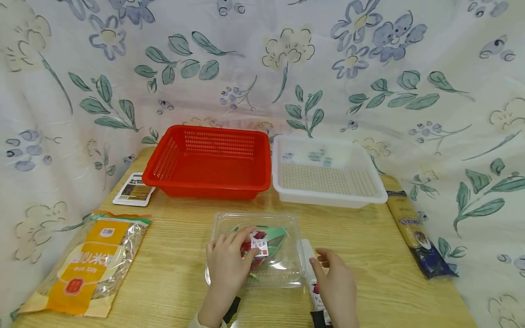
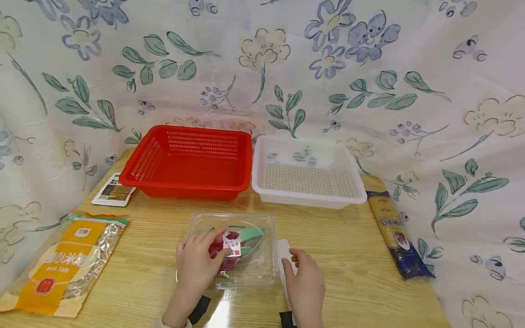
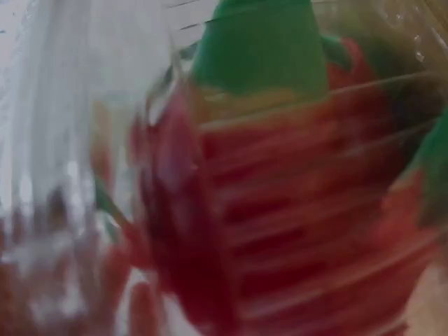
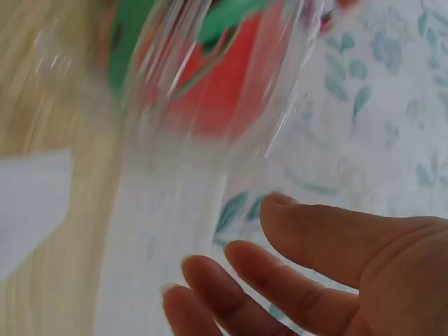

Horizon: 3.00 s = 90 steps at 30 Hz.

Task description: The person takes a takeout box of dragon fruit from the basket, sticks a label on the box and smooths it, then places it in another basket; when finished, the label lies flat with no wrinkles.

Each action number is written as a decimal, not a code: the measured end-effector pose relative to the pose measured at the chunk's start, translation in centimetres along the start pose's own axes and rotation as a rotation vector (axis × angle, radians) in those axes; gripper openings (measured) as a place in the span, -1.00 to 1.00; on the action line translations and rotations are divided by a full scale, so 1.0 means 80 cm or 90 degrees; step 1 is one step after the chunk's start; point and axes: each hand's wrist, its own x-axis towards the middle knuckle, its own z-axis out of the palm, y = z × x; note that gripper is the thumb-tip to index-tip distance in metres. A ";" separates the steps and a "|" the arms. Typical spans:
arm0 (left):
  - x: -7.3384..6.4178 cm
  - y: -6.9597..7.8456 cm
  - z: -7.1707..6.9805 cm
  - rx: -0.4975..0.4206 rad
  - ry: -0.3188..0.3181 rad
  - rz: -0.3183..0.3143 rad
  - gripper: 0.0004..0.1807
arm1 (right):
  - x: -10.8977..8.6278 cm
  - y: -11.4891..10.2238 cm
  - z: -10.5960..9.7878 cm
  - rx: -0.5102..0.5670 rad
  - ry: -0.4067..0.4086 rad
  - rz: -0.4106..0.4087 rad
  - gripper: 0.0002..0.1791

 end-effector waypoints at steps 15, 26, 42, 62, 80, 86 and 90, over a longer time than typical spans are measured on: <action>-0.013 -0.002 0.015 0.011 0.106 0.119 -0.67 | -0.002 -0.034 0.070 0.034 0.177 -0.465 -0.76; -0.015 0.001 0.013 0.087 0.028 0.135 -0.65 | 0.003 -0.046 0.073 -0.115 0.060 -0.376 -0.59; -0.008 -0.012 0.006 0.184 -0.135 -0.073 -0.25 | 0.011 -0.055 0.075 -0.141 -0.050 -0.146 -0.30; -0.032 -0.074 -0.014 -0.223 -0.181 -0.092 -0.15 | -0.002 0.013 0.073 0.325 -0.151 -0.073 -0.25; -0.042 -0.077 -0.025 -0.394 -0.209 -0.210 0.03 | -0.008 0.004 0.083 0.362 -0.104 -0.058 -0.32; -0.032 -0.079 -0.042 -0.382 -0.180 -0.156 -0.07 | -0.001 -0.013 0.074 0.352 -0.079 -0.130 -0.41; -0.020 -0.078 -0.056 -0.376 -0.173 -0.121 -0.18 | 0.009 -0.029 0.062 0.366 -0.078 -0.187 -0.43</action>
